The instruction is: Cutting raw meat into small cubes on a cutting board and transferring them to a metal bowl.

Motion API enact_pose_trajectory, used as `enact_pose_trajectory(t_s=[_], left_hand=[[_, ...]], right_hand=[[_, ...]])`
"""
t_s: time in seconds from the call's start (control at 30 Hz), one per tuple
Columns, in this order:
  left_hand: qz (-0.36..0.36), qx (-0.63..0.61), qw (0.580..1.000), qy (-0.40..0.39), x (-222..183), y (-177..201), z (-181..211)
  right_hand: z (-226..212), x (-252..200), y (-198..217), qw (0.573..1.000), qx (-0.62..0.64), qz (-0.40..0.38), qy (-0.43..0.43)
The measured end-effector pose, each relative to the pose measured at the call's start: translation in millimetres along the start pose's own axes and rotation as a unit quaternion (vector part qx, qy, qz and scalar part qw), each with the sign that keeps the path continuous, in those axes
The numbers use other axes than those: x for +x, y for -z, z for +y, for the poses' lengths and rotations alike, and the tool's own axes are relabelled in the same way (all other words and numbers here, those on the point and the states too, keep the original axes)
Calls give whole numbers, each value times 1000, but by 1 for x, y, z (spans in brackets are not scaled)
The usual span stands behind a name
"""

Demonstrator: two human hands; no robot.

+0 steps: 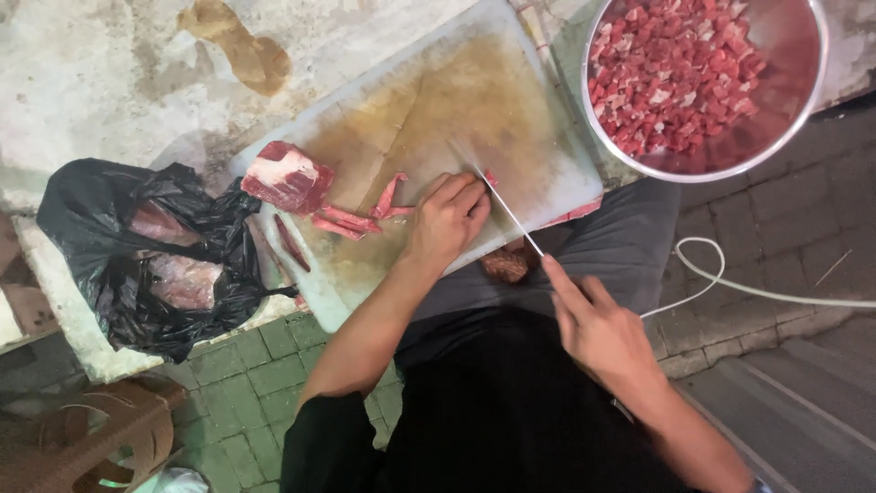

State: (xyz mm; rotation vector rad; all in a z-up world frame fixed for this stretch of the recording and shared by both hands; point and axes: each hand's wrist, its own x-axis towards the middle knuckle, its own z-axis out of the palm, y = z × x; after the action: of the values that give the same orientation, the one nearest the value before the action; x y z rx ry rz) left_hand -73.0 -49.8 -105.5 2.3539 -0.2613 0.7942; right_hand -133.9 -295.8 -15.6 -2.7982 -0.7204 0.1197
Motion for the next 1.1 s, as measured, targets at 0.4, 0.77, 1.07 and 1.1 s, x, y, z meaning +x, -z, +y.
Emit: enact_pose_trajectory(t_s=[0.4, 0.77, 1.07, 1.1], left_hand=[[1, -26, 1000, -10, 8, 9, 8], [9, -12, 1000, -22, 6, 10, 11], [-21, -18, 995, 98, -1, -3, 2], [-44, -32, 991, 126, -2, -4, 1]], right_hand=[[3, 17, -8, 999, 28, 20, 20], [-8, 57, -19, 993, 110, 37, 35], [41, 25, -12, 936, 351, 25, -31], [50, 22, -26, 906, 416, -1, -73]])
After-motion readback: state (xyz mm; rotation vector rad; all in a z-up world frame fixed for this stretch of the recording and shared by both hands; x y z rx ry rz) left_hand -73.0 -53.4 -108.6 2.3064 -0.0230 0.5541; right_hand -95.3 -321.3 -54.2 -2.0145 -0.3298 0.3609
